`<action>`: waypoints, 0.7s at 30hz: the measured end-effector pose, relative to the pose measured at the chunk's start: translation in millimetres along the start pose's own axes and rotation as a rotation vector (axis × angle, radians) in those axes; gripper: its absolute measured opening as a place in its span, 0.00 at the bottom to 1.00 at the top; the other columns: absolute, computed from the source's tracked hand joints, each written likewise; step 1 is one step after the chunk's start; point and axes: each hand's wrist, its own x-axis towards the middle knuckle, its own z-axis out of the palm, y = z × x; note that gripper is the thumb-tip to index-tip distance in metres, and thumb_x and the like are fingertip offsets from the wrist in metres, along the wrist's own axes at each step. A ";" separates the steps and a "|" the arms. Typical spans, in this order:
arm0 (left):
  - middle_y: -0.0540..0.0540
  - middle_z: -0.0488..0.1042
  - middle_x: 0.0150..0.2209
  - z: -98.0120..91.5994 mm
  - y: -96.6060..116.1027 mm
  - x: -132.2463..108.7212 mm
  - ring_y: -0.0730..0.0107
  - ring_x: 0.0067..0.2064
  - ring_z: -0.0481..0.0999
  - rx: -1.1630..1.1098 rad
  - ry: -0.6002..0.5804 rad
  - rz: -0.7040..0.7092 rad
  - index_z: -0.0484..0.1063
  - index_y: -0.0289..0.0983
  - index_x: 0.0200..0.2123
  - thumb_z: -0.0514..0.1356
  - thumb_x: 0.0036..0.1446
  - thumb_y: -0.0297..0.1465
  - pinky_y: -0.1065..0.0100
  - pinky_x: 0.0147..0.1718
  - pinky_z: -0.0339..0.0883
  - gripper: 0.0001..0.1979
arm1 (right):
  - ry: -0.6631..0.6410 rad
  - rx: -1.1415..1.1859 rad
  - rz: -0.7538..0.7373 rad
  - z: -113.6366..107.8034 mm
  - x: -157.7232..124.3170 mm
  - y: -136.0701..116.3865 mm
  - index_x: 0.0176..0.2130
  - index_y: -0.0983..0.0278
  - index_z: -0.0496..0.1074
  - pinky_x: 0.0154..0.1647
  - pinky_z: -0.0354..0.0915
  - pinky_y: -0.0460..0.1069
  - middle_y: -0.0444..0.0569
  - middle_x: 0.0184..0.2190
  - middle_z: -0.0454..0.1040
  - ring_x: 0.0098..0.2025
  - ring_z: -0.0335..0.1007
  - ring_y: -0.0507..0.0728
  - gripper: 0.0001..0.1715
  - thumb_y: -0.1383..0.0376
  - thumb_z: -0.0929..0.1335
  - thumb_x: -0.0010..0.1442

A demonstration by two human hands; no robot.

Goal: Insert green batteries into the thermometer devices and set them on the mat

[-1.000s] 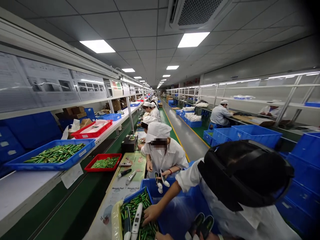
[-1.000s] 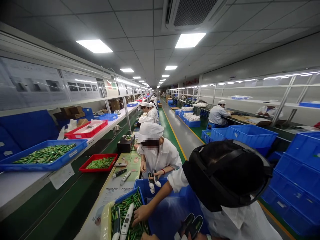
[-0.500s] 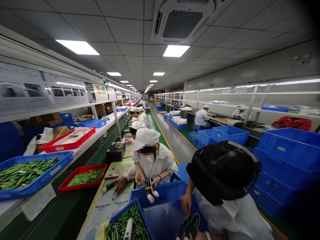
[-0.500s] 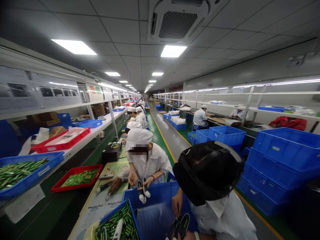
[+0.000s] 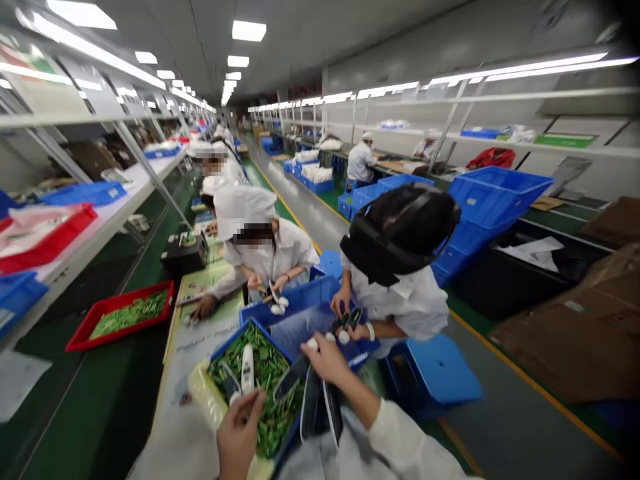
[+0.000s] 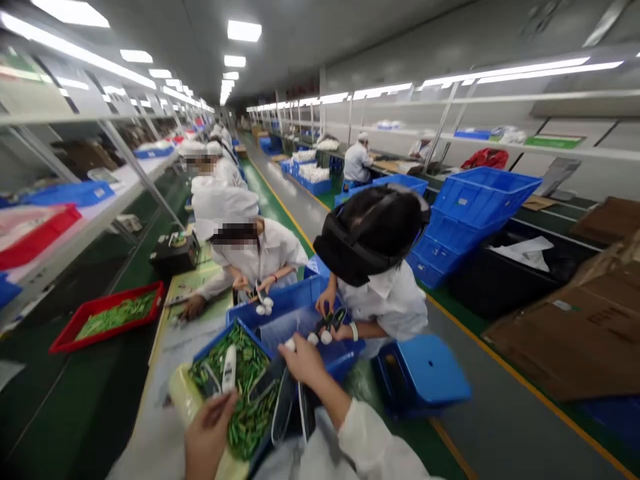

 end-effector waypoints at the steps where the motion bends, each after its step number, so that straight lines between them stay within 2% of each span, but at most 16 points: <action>1: 0.43 0.83 0.35 -0.5 4.3 -1.3 0.54 0.39 0.83 -0.024 0.004 0.041 0.78 0.39 0.32 0.71 0.43 0.49 0.56 0.42 0.80 0.21 | 0.013 -0.001 0.004 -1.3 1.8 -4.8 0.28 0.60 0.66 0.30 0.52 0.48 0.45 0.23 0.70 0.28 0.65 0.56 0.18 0.50 0.67 0.60; 6: 0.44 0.83 0.37 3.3 27.0 -6.7 0.58 0.42 0.83 -0.027 -0.013 0.310 0.76 0.40 0.33 0.69 0.51 0.39 0.54 0.49 0.77 0.10 | -0.030 0.048 0.025 2.0 -0.2 -17.2 0.26 0.60 0.59 0.30 0.53 0.46 0.40 0.21 0.63 0.27 0.60 0.52 0.22 0.49 0.66 0.62; 11: 0.44 0.82 0.38 6.3 30.2 -9.8 0.58 0.47 0.81 0.060 -0.082 0.441 0.77 0.41 0.34 0.68 0.54 0.34 0.52 0.50 0.76 0.05 | -0.111 0.116 0.056 9.8 -5.2 -18.7 0.26 0.61 0.59 0.29 0.53 0.46 0.39 0.22 0.62 0.26 0.58 0.52 0.23 0.48 0.65 0.62; 16: 0.41 0.77 0.53 4.2 25.2 -13.5 0.55 0.54 0.77 0.129 -0.067 0.447 0.78 0.42 0.34 0.68 0.54 0.34 0.51 0.53 0.74 0.04 | -0.142 0.160 0.064 14.3 -4.5 -23.5 0.27 0.61 0.62 0.29 0.53 0.46 0.39 0.22 0.62 0.27 0.57 0.52 0.23 0.48 0.64 0.63; 21: 0.41 0.79 0.49 0.4 27.1 -17.0 0.57 0.50 0.79 0.091 -0.004 0.376 0.77 0.41 0.36 0.67 0.55 0.35 0.53 0.51 0.75 0.06 | -0.145 0.143 0.056 11.0 -3.7 -31.0 0.27 0.61 0.60 0.29 0.53 0.46 0.39 0.22 0.62 0.27 0.58 0.52 0.23 0.48 0.64 0.63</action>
